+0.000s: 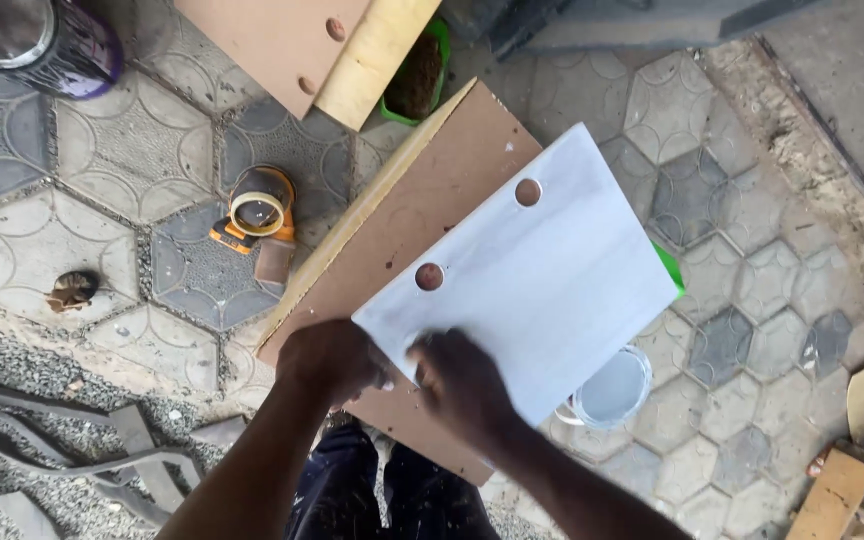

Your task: Painting a wooden board with white paint using a small cloth or sponge applicator.

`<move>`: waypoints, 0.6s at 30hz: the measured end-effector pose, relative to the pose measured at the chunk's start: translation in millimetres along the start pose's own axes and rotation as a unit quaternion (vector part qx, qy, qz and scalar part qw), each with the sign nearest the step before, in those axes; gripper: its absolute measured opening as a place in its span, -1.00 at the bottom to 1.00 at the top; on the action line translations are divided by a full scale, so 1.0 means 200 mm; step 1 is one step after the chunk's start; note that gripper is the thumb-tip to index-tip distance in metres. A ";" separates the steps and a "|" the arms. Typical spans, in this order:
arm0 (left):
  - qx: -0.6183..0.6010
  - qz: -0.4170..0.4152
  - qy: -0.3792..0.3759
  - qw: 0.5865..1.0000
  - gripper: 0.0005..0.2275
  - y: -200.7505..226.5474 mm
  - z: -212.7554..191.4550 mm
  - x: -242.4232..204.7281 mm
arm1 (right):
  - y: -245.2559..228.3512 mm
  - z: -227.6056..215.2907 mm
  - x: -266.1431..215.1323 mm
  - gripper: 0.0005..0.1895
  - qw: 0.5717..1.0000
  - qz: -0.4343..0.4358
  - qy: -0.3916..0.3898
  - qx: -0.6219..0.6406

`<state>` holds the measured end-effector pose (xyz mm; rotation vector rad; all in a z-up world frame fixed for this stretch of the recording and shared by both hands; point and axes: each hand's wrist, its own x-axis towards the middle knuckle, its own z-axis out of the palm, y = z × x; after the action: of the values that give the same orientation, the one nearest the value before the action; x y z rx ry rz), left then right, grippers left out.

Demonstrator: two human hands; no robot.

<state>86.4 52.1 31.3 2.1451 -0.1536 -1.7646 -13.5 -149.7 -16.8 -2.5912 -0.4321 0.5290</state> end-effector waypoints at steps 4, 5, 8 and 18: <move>-0.006 -0.006 -0.004 1.000 -0.75 -0.01 0.01 0.01 | 0.98 -0.21 0.23 -0.88 0.974 0.043 0.078 -0.207; -0.003 -0.003 0.003 1.000 -0.76 -0.01 0.00 0.00 | 1.23 -0.42 0.31 -0.92 0.960 0.061 0.162 -0.222; 0.002 0.005 0.003 1.000 -0.78 -0.01 0.04 0.00 | 1.33 -0.80 0.36 -0.93 0.952 0.133 0.242 -0.135; -0.032 -0.009 0.008 0.999 -0.75 0.01 0.01 -0.02 | 0.14 0.04 0.05 -0.77 0.995 -0.026 -0.005 -0.100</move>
<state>84.6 50.7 34.8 2.1215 -0.0715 -1.7375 -2.2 -166.9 -40.5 -2.7596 -0.5802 0.5039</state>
